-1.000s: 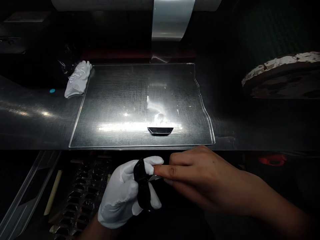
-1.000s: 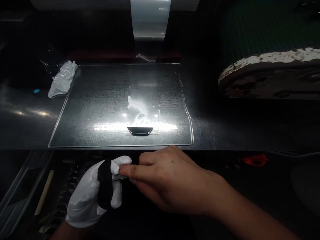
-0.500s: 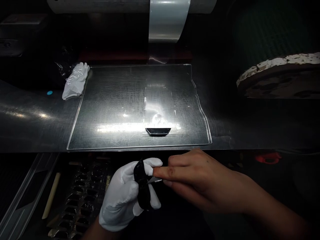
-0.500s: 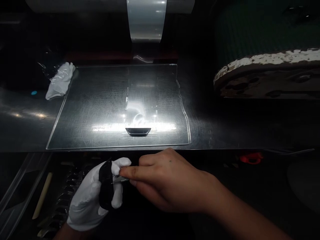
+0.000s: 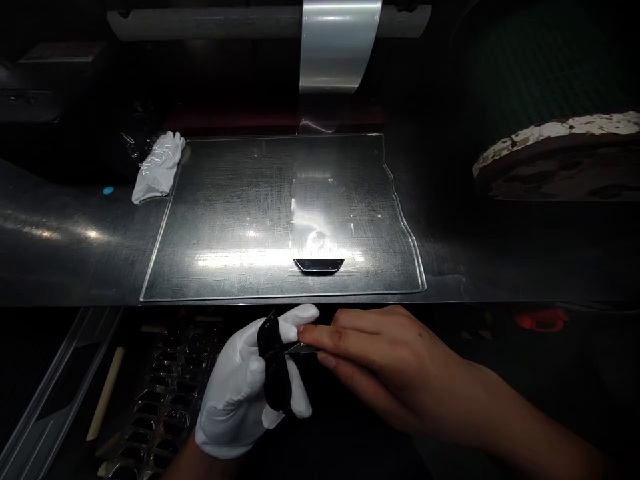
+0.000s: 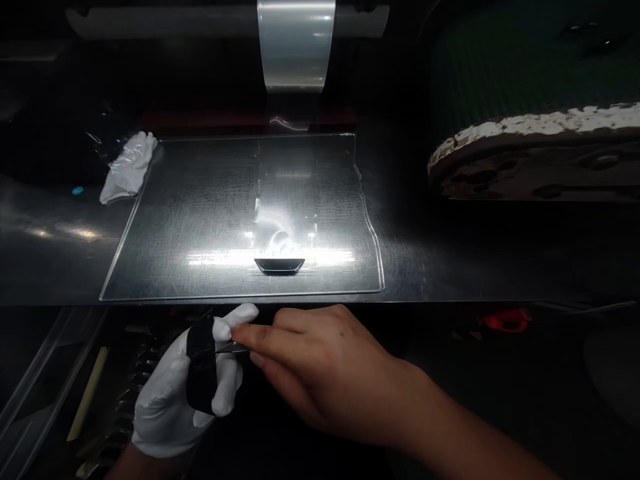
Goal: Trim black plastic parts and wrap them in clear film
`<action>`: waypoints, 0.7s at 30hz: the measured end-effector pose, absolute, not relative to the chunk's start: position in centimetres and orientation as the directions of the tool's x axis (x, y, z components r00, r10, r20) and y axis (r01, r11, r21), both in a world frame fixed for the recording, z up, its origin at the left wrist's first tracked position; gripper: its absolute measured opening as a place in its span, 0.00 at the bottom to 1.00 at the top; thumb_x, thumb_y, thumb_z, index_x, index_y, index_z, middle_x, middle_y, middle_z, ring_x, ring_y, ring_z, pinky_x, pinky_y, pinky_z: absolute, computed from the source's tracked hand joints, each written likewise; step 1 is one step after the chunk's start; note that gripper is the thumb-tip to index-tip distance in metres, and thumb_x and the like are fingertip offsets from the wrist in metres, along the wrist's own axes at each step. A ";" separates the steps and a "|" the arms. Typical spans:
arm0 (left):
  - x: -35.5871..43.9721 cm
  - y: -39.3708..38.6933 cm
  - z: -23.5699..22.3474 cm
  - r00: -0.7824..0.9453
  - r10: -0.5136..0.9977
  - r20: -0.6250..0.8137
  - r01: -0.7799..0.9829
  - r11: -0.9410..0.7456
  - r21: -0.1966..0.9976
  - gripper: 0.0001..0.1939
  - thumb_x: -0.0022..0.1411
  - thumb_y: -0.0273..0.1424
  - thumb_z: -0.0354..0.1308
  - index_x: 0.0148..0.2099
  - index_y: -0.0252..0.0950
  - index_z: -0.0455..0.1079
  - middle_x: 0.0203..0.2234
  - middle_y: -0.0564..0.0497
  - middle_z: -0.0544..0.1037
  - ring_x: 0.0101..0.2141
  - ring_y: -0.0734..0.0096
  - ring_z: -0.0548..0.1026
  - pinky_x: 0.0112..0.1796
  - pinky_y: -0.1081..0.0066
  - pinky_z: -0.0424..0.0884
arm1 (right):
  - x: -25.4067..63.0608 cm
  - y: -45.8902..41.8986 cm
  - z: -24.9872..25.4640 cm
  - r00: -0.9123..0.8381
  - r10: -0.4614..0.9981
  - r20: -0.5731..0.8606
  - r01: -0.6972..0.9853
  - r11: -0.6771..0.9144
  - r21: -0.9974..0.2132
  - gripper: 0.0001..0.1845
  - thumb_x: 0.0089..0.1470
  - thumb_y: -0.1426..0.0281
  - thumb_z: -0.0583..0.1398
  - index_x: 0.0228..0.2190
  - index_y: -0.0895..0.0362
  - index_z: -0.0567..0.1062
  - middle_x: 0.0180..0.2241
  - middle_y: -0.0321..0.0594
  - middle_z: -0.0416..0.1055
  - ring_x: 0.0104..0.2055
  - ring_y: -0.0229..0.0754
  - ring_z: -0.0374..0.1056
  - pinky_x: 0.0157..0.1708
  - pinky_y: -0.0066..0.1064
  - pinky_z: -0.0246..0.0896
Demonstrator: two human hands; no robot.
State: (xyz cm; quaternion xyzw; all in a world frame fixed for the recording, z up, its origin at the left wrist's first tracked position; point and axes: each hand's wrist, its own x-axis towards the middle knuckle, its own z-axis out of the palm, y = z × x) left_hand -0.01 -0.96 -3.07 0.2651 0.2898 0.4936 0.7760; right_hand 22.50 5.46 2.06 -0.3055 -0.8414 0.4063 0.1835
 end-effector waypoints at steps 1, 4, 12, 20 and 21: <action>0.0 -1.0 -3.0 0.343 0.921 -0.187 -0.611 0.370 0.700 0.22 0.72 0.43 0.56 0.62 0.39 0.73 0.21 0.47 0.81 0.12 0.84 0.58 0.17 0.78 0.48 | 22.4 5.4 2.0 -0.748 0.660 0.065 0.366 0.492 -0.790 0.22 0.70 0.73 0.57 0.62 0.54 0.72 0.35 0.37 0.75 0.32 0.36 0.69 0.32 0.28 0.63; 0.0 -1.1 -2.9 0.345 0.921 -0.181 -0.624 0.369 0.689 0.22 0.72 0.43 0.56 0.63 0.38 0.72 0.20 0.49 0.79 0.13 0.84 0.57 0.16 0.78 0.47 | 22.3 5.3 2.1 -0.758 0.648 0.072 0.364 0.512 -0.778 0.21 0.71 0.73 0.56 0.62 0.54 0.72 0.34 0.36 0.73 0.30 0.35 0.67 0.29 0.28 0.60; 0.0 -1.4 -3.2 0.356 0.911 -0.209 -0.628 0.399 0.668 0.21 0.71 0.42 0.58 0.60 0.37 0.74 0.18 0.52 0.73 0.15 0.83 0.61 0.16 0.81 0.50 | 22.8 5.9 2.7 -0.809 0.586 0.034 0.369 0.552 -0.748 0.20 0.71 0.73 0.54 0.60 0.53 0.74 0.31 0.34 0.71 0.28 0.34 0.64 0.27 0.28 0.56; 0.2 -1.3 -2.6 0.336 0.897 -0.288 -0.605 0.440 0.664 0.20 0.71 0.41 0.60 0.59 0.37 0.76 0.23 0.46 0.81 0.14 0.86 0.65 0.19 0.84 0.58 | 23.0 5.8 2.6 -0.822 0.569 -0.015 0.370 0.514 -0.774 0.20 0.70 0.73 0.57 0.60 0.51 0.74 0.35 0.35 0.75 0.31 0.35 0.69 0.29 0.28 0.59; 0.2 -1.2 -2.6 0.334 0.897 -0.289 -0.615 0.440 0.654 0.19 0.70 0.41 0.60 0.58 0.38 0.77 0.29 0.43 0.83 0.15 0.86 0.67 0.18 0.85 0.58 | 23.1 5.7 2.6 -0.828 0.561 -0.016 0.360 0.509 -0.782 0.20 0.70 0.73 0.57 0.60 0.51 0.74 0.35 0.35 0.76 0.31 0.35 0.69 0.29 0.28 0.60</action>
